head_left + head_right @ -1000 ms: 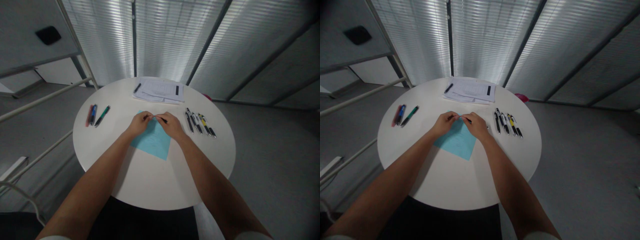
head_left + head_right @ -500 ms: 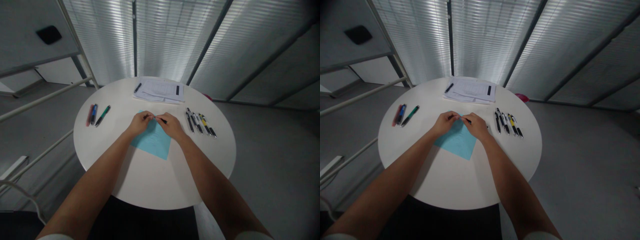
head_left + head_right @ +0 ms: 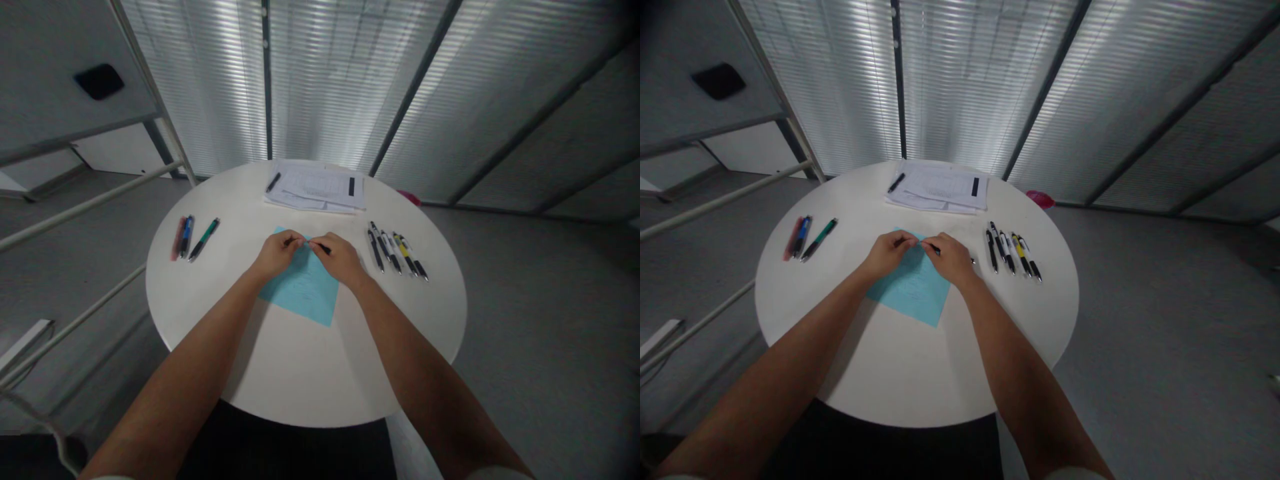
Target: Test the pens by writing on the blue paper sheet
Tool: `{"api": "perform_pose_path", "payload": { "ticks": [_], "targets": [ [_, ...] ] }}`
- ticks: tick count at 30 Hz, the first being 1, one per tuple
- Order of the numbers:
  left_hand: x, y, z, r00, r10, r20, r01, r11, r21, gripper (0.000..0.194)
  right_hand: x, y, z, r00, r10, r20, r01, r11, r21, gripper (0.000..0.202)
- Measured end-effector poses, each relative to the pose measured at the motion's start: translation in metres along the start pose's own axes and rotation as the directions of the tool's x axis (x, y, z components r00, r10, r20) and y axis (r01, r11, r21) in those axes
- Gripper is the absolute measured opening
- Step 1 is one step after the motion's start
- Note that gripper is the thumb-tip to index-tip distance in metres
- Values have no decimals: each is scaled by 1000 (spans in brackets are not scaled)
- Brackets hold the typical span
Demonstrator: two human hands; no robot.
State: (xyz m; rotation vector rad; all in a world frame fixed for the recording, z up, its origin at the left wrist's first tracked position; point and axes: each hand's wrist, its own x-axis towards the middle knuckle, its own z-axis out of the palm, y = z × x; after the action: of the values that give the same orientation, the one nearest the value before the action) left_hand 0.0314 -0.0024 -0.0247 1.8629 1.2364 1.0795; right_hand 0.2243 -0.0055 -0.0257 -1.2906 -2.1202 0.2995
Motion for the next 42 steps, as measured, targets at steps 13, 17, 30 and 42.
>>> {"api": "perform_pose_path", "payload": {
  "ticks": [13, 17, 30, 42],
  "targets": [
    [0, -5, 0, 1000, 2, 1, -2, 1000, -23, 30, -3, -4, -4, 1000, 0, 16, 0, 1000, 5, 25],
    [0, -4, -1, 999, -35, -19, 34, 998, -46, 29, -4, -5, -6, 1000, 24, -8, -24, 1000, 4, 26],
    [-3, -8, -1, 999, -14, 37, 14, 1000, -7, 32, -8, -7, 0, 998, 7, 58, -5, 1000, -31, 26],
    [-6, 3, -3, 999, 15, 43, -19, 996, 84, 28, -12, -13, -3, 997, 22, 73, -20, 999, -36, 27]
  ]
}}
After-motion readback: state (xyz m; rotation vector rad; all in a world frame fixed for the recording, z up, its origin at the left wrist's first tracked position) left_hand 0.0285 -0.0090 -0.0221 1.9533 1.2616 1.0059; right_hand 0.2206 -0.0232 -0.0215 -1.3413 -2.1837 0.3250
